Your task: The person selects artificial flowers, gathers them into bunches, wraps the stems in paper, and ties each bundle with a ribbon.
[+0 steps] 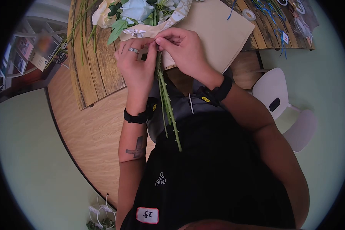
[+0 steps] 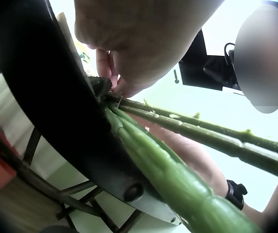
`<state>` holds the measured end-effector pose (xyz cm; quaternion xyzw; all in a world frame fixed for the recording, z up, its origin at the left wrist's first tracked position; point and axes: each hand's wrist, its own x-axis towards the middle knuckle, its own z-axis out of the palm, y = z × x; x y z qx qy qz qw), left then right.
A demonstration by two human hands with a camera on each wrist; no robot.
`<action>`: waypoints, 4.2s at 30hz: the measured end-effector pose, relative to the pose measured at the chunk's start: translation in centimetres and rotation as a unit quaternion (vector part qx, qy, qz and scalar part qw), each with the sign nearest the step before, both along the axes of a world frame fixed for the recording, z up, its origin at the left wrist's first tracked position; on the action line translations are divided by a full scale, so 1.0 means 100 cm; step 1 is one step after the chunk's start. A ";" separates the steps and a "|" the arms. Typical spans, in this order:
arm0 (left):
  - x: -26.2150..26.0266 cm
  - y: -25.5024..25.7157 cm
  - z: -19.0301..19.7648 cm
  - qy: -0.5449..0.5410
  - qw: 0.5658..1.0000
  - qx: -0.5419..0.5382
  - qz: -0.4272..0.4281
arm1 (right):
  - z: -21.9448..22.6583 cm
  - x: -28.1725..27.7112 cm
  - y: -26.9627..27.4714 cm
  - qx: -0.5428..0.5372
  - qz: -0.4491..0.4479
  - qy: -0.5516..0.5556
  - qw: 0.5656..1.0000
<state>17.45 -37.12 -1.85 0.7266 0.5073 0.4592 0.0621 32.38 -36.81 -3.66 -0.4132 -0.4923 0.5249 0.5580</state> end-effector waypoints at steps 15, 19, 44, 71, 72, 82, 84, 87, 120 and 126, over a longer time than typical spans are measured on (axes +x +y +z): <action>-0.018 0.006 0.003 0.056 0.995 0.009 -0.080 | 0.001 0.000 0.004 0.000 0.010 -0.029 1.000; -0.018 0.008 0.011 0.036 0.994 -0.053 -0.085 | 0.002 -0.001 0.001 0.010 0.006 -0.058 0.998; -0.021 0.010 0.033 0.063 0.985 -0.098 -0.128 | 0.010 0.001 -0.009 0.174 -0.066 -0.222 0.957; -0.022 0.010 0.010 -0.271 0.915 -0.262 -0.144 | 0.008 -0.006 -0.008 0.173 -0.078 -0.259 0.947; -0.021 0.010 0.011 -0.273 0.915 -0.266 -0.135 | 0.009 -0.006 -0.008 0.171 -0.077 -0.260 0.947; -0.008 0.010 0.005 -0.360 0.895 -0.248 -0.082 | 0.008 -0.008 -0.007 0.172 -0.093 -0.274 0.942; -0.007 0.010 0.006 -0.359 0.895 -0.252 -0.077 | 0.007 -0.009 -0.006 0.174 -0.099 -0.285 0.938; -0.006 0.009 0.007 -0.358 0.898 -0.248 -0.060 | 0.007 -0.011 -0.006 0.177 -0.105 -0.284 0.936; 0.006 0.005 -0.005 -0.130 0.983 -0.130 0.018 | 0.012 0.003 -0.002 0.098 -0.081 -0.355 0.926; 0.007 0.004 -0.006 -0.134 0.982 -0.128 0.029 | 0.011 0.003 -0.002 0.094 -0.078 -0.368 0.922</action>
